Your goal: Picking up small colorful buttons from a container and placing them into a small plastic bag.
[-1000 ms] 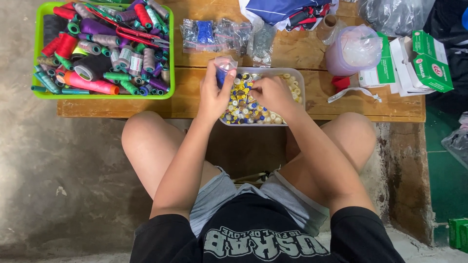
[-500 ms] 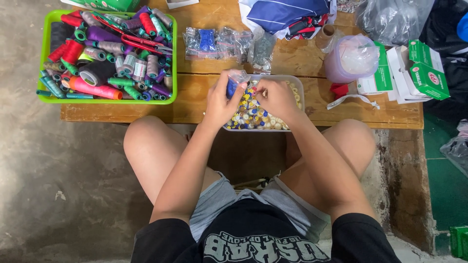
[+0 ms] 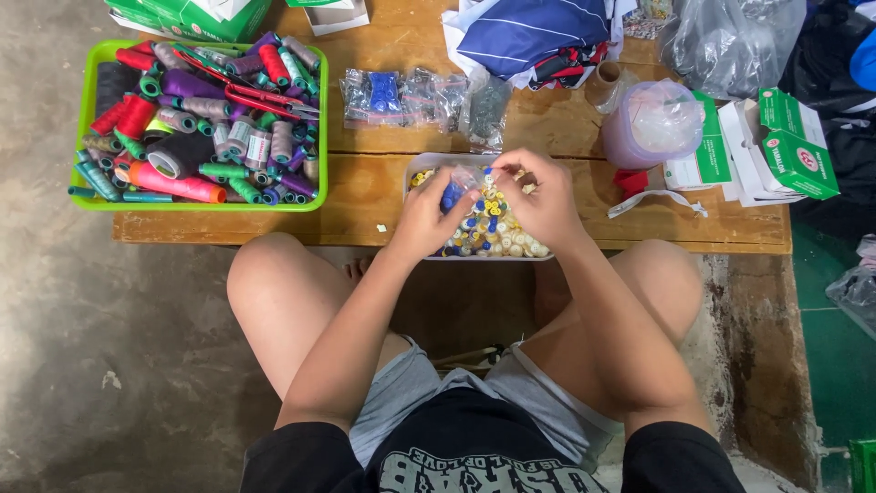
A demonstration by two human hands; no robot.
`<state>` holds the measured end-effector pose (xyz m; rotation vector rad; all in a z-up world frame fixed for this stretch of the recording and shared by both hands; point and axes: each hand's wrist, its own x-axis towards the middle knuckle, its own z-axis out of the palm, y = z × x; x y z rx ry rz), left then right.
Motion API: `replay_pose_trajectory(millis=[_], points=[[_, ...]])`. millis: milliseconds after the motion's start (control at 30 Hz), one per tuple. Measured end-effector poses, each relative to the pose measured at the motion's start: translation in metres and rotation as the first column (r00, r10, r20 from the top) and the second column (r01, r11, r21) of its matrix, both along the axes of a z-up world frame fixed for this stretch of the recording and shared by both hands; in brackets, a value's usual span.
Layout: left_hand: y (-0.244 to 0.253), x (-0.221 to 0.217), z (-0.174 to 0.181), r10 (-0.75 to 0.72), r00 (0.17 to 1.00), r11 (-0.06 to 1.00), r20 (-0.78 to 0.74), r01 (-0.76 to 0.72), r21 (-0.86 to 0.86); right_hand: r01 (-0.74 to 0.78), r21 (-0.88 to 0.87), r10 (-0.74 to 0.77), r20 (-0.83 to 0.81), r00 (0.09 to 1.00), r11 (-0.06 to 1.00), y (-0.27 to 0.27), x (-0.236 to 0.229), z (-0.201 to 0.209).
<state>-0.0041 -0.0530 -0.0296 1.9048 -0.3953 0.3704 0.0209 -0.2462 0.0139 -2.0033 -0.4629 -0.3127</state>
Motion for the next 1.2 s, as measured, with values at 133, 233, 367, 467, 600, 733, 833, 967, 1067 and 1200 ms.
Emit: replay_pose_trajectory(millis=[133, 233, 367, 467, 600, 733, 833, 967, 1067, 1200], points=[[-0.003, 0.001, -0.011, -0.037, 0.999, 0.999, 0.017, 0.037, 0.009, -0.109, -0.039, 0.111, 0.064, 0.992, 0.993, 0.009, -0.004, 0.011], [-0.003, 0.001, -0.003, -0.059, 0.998, 0.998, 0.024, 0.059, 0.004, -0.11, -0.099, 0.121, 0.113, 0.986, 0.989, 0.005, 0.0, 0.001], [-0.002, -0.004, 0.018, -0.057, 0.998, 0.998, -0.003, 0.057, 0.018, -0.124, -0.123, 0.141, 0.144, 0.979, 0.985, 0.007, 0.002, 0.003], [0.0, -0.005, 0.016, -0.054, 0.997, 0.998, -0.058, 0.056, 0.026, -0.152, -0.126, 0.169, 0.145, 0.975, 0.98, 0.009, 0.0, 0.008], [0.0, -0.004, 0.016, -0.06, 0.996, 0.997, -0.066, 0.062, 0.033, -0.182, -0.108, 0.195, 0.128, 0.972, 0.977, 0.01, 0.001, 0.01], [0.003, -0.006, 0.012, -0.034, 0.997, 0.999, -0.074, 0.036, 0.02, -0.158, -0.037, 0.161, 0.111, 0.981, 0.987, 0.01, 0.004, 0.005], [0.009, -0.004, 0.018, -0.014, 0.997, 1.0, -0.075, 0.012, -0.025, -0.062, -0.027, 0.064, 0.063, 0.996, 0.998, 0.003, 0.009, -0.004], [0.018, 0.0, 0.021, 0.04, 0.999, 0.997, -0.013, -0.041, -0.072, 0.011, -0.091, -0.005, 0.062, 0.998, 0.996, 0.002, 0.014, -0.018], [0.027, -0.002, 0.03, 0.043, 0.999, 0.991, -0.019, -0.045, -0.125, 0.036, -0.14, -0.027, 0.063, 0.998, 0.989, 0.009, 0.013, -0.018], [0.036, 0.0, 0.033, 0.109, 0.993, 0.978, 0.046, -0.099, -0.181, -0.047, -0.258, 0.053, 0.018, 0.998, 0.965, 0.012, 0.018, -0.041]])
